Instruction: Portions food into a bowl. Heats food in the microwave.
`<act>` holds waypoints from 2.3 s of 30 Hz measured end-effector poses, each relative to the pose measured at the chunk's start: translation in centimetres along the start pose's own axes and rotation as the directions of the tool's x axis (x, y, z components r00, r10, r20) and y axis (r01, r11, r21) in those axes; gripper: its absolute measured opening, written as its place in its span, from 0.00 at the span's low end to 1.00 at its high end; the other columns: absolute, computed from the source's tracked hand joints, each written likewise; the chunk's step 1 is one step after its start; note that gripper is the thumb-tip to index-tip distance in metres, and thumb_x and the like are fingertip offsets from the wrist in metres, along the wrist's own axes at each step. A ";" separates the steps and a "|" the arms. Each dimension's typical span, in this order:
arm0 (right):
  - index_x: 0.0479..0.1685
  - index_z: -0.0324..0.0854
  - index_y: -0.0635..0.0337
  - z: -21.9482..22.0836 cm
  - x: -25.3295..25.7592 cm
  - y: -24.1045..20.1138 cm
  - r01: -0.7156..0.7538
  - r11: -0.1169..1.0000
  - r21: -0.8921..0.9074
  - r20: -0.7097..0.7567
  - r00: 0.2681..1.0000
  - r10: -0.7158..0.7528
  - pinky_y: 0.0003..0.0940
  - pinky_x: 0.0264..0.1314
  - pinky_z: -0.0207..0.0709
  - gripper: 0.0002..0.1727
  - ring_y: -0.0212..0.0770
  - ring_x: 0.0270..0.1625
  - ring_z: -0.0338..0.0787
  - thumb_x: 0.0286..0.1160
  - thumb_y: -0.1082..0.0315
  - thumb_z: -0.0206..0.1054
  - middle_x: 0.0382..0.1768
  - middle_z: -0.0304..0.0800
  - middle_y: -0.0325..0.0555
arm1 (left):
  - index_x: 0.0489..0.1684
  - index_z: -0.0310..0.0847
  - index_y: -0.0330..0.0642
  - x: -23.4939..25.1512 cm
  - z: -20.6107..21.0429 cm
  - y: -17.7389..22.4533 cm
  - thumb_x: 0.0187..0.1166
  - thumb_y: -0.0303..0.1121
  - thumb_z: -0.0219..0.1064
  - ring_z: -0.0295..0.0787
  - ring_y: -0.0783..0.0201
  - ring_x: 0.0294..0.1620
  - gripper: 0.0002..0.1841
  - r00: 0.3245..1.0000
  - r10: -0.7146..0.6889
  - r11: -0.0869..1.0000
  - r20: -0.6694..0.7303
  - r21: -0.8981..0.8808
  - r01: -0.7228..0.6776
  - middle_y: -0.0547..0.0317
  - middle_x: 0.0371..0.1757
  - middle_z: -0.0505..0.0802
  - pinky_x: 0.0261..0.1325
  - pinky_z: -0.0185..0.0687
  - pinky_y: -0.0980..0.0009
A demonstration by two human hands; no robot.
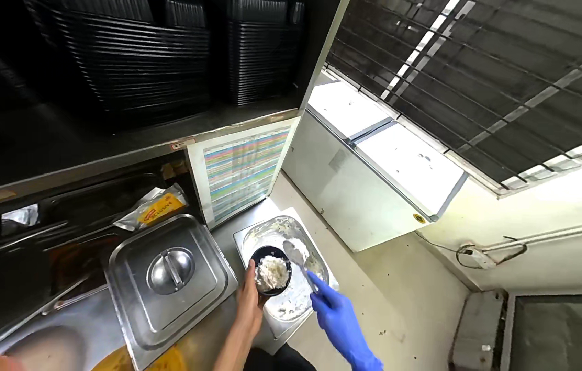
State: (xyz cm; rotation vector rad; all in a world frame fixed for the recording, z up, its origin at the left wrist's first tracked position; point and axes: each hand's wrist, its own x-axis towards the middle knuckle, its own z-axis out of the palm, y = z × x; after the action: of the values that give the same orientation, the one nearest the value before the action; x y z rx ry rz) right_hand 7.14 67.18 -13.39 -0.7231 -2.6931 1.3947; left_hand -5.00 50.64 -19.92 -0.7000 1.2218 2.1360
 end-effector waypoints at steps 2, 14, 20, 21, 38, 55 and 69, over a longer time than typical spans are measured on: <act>0.82 0.77 0.29 -0.4 2.0 0.9 -0.086 0.977 -0.193 0.069 0.993 0.101 0.45 0.30 0.83 0.28 0.40 0.26 0.87 0.82 0.60 0.58 0.32 0.92 0.39 | 0.81 0.72 0.49 -0.8 -2.1 -0.4 0.88 0.65 0.48 0.90 0.46 0.62 0.35 0.998 -0.051 0.998 -0.025 0.022 0.052 0.44 0.67 0.89 0.59 0.89 0.44; 0.70 0.82 0.43 8.9 6.5 5.4 0.032 0.869 -0.494 0.469 0.851 0.235 0.68 0.55 0.82 0.25 0.60 0.55 0.92 0.70 0.65 0.64 0.51 0.94 0.56 | 0.81 0.72 0.41 -2.8 -7.0 -4.4 0.91 0.61 0.44 0.85 0.49 0.73 0.35 0.998 0.003 0.989 0.061 0.149 -0.012 0.44 0.73 0.87 0.72 0.83 0.45; 0.80 0.78 0.43 7.0 7.4 8.2 -0.417 0.889 0.191 0.674 0.714 0.190 0.34 0.18 0.72 0.25 0.36 0.16 0.75 0.84 0.58 0.62 0.24 0.84 0.43 | 0.78 0.74 0.38 -3.5 -8.2 -4.0 0.91 0.60 0.47 0.86 0.48 0.71 0.35 0.997 -0.003 0.982 0.075 0.189 -0.012 0.42 0.70 0.88 0.72 0.84 0.46; 0.80 0.77 0.44 6.9 7.2 8.1 -0.436 0.865 0.247 0.674 0.719 0.170 0.33 0.18 0.72 0.25 0.36 0.15 0.75 0.83 0.58 0.62 0.24 0.83 0.43 | 0.77 0.75 0.36 -4.0 -8.1 -3.9 0.91 0.59 0.47 0.87 0.49 0.70 0.34 0.998 0.008 0.980 0.062 0.197 -0.020 0.42 0.69 0.89 0.72 0.84 0.47; 0.84 0.73 0.21 3.1 -2.3 -0.8 0.214 0.860 -0.464 0.035 0.974 -0.223 0.49 0.28 0.84 0.32 0.46 0.29 0.88 0.82 0.64 0.57 0.37 0.88 0.46 | 0.81 0.72 0.43 -2.9 0.1 0.9 0.90 0.64 0.45 0.86 0.51 0.70 0.36 0.986 0.163 0.986 -0.011 -0.024 -0.164 0.45 0.71 0.86 0.68 0.85 0.47; 0.82 0.76 0.25 2.8 -4.9 -4.1 0.220 0.853 -0.474 0.170 0.973 -0.157 0.52 0.35 0.85 0.29 0.49 0.33 0.91 0.83 0.63 0.56 0.35 0.90 0.47 | 0.79 0.71 0.47 -3.4 -0.3 0.4 0.85 0.68 0.48 0.88 0.49 0.62 0.38 0.998 -0.022 0.979 -0.063 -0.204 0.008 0.44 0.66 0.88 0.59 0.87 0.50; 0.83 0.74 0.20 2.6 -4.8 -5.5 0.229 0.854 -0.467 0.019 0.968 -0.249 0.45 0.25 0.81 0.29 0.43 0.26 0.86 0.85 0.61 0.55 0.35 0.86 0.43 | 0.79 0.72 0.39 -3.8 -2.9 0.5 0.92 0.58 0.48 0.88 0.51 0.64 0.32 0.967 0.252 0.966 -0.024 -0.050 -0.253 0.42 0.66 0.88 0.63 0.88 0.51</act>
State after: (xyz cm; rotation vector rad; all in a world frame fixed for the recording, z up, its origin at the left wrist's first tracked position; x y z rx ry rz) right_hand 8.70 60.50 -9.72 -0.3957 -2.9826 0.6694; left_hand -2.26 47.03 -18.38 -0.6135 1.3293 2.3808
